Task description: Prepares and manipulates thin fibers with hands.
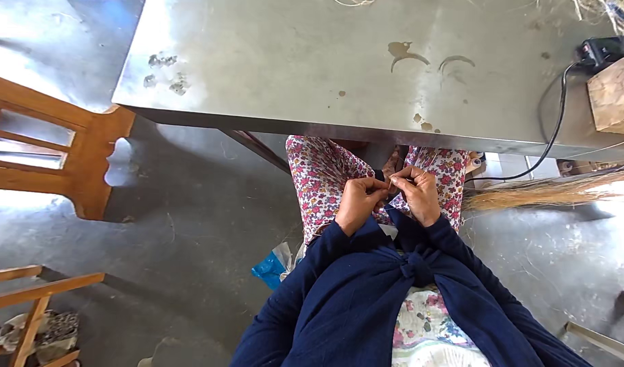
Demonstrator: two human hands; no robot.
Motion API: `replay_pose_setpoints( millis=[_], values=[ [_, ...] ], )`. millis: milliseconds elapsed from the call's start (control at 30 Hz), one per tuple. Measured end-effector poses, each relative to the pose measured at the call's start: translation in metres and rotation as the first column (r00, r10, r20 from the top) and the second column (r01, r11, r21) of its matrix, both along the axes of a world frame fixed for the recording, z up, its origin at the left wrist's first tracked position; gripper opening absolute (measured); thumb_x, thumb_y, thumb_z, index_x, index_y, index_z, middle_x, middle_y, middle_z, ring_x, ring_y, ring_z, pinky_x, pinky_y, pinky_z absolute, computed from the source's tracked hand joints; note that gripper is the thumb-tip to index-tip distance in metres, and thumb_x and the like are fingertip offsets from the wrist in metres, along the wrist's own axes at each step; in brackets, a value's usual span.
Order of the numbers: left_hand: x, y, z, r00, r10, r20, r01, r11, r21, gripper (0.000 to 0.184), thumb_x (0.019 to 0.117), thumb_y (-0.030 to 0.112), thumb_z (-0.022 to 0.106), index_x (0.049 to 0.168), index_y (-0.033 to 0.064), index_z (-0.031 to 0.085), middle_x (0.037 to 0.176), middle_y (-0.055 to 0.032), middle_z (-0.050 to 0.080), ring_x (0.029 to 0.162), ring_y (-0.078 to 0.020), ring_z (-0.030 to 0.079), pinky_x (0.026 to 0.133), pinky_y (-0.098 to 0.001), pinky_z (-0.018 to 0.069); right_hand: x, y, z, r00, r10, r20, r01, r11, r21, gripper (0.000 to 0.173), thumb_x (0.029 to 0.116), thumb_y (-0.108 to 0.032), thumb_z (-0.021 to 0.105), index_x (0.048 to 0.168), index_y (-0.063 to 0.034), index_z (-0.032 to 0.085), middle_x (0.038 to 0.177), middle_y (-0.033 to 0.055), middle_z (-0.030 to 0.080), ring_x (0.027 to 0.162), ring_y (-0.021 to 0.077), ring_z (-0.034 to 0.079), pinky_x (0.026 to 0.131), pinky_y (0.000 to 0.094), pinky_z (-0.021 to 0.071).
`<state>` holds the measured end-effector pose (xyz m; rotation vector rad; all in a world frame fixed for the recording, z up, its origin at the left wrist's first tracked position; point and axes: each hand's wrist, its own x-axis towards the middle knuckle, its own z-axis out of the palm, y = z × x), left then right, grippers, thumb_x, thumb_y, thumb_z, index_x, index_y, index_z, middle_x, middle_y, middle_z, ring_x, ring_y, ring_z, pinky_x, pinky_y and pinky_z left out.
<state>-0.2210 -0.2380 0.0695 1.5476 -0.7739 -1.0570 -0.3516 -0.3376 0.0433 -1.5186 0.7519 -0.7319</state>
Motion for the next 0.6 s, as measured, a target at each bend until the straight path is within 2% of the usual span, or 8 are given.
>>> replay_pose_setpoints(
  millis=[133,267,367,433,500,600],
  values=[
    [0.001,-0.001,-0.002,0.998,-0.012,-0.058,0.011,1.000,-0.025,0.010,0.0964,-0.005,0.061,0.098,-0.0017,0.069,0.073,-0.0035,0.065,0.052,-0.0031,0.056,0.049,-0.0159,0.0472,0.002,0.004,-0.001,0.999,-0.047,-0.003,0.048,0.999,0.023,0.009,0.0988,-0.004,0.059,0.096,-0.0045,0.068,0.074,-0.0008,0.063,0.050,-0.0005,0.046,0.046,0.0138,0.0383],
    [0.005,0.003,-0.014,0.969,-0.037,-0.243,0.027,0.999,-0.043,0.016,0.0973,-0.001,0.055,0.092,0.0055,0.069,0.085,-0.0031,0.070,0.066,-0.0068,0.065,0.058,-0.0209,0.0541,0.002,0.003,-0.002,1.000,-0.022,0.005,0.022,1.000,0.013,0.007,0.0978,-0.003,0.061,0.096,-0.0036,0.068,0.076,0.0008,0.065,0.050,0.0002,0.048,0.046,0.0144,0.0397],
    [0.004,0.004,-0.014,0.936,-0.020,-0.352,0.016,1.000,-0.014,0.020,0.1021,0.005,0.050,0.096,0.0067,0.069,0.086,-0.0045,0.074,0.069,-0.0078,0.070,0.058,-0.0220,0.0570,0.002,0.002,-0.001,1.000,-0.016,-0.009,0.016,1.000,-0.014,0.005,0.0971,-0.004,0.062,0.097,-0.0031,0.067,0.076,0.0014,0.064,0.052,0.0010,0.048,0.047,0.0154,0.0408],
    [0.003,0.004,-0.015,0.953,-0.033,-0.300,0.024,0.999,-0.034,0.016,0.1012,0.006,0.054,0.097,0.0066,0.069,0.083,-0.0047,0.074,0.064,-0.0066,0.069,0.053,-0.0197,0.0547,0.002,0.002,-0.001,1.000,-0.015,-0.005,0.015,1.000,-0.022,0.005,0.0969,-0.004,0.063,0.096,-0.0025,0.067,0.075,0.0015,0.063,0.051,0.0010,0.047,0.046,0.0151,0.0403],
    [0.002,0.004,-0.016,0.983,-0.046,-0.179,0.029,0.995,-0.093,0.008,0.0981,0.003,0.063,0.094,0.0055,0.068,0.075,-0.0040,0.070,0.056,-0.0053,0.063,0.050,-0.0183,0.0518,0.002,0.002,-0.002,1.000,-0.017,0.000,0.017,1.000,-0.023,0.005,0.0965,-0.003,0.063,0.095,-0.0026,0.067,0.074,0.0016,0.063,0.050,0.0013,0.047,0.046,0.0151,0.0397],
    [0.001,0.002,-0.012,0.995,-0.015,-0.100,0.004,0.994,-0.113,0.009,0.0960,-0.002,0.064,0.090,0.0027,0.069,0.071,-0.0018,0.068,0.055,-0.0035,0.061,0.052,-0.0167,0.0507,0.001,0.002,-0.001,1.000,-0.026,0.000,0.026,0.999,-0.018,0.005,0.0967,-0.003,0.062,0.094,-0.0030,0.067,0.072,0.0008,0.062,0.049,0.0009,0.046,0.045,0.0148,0.0390]
  ],
)
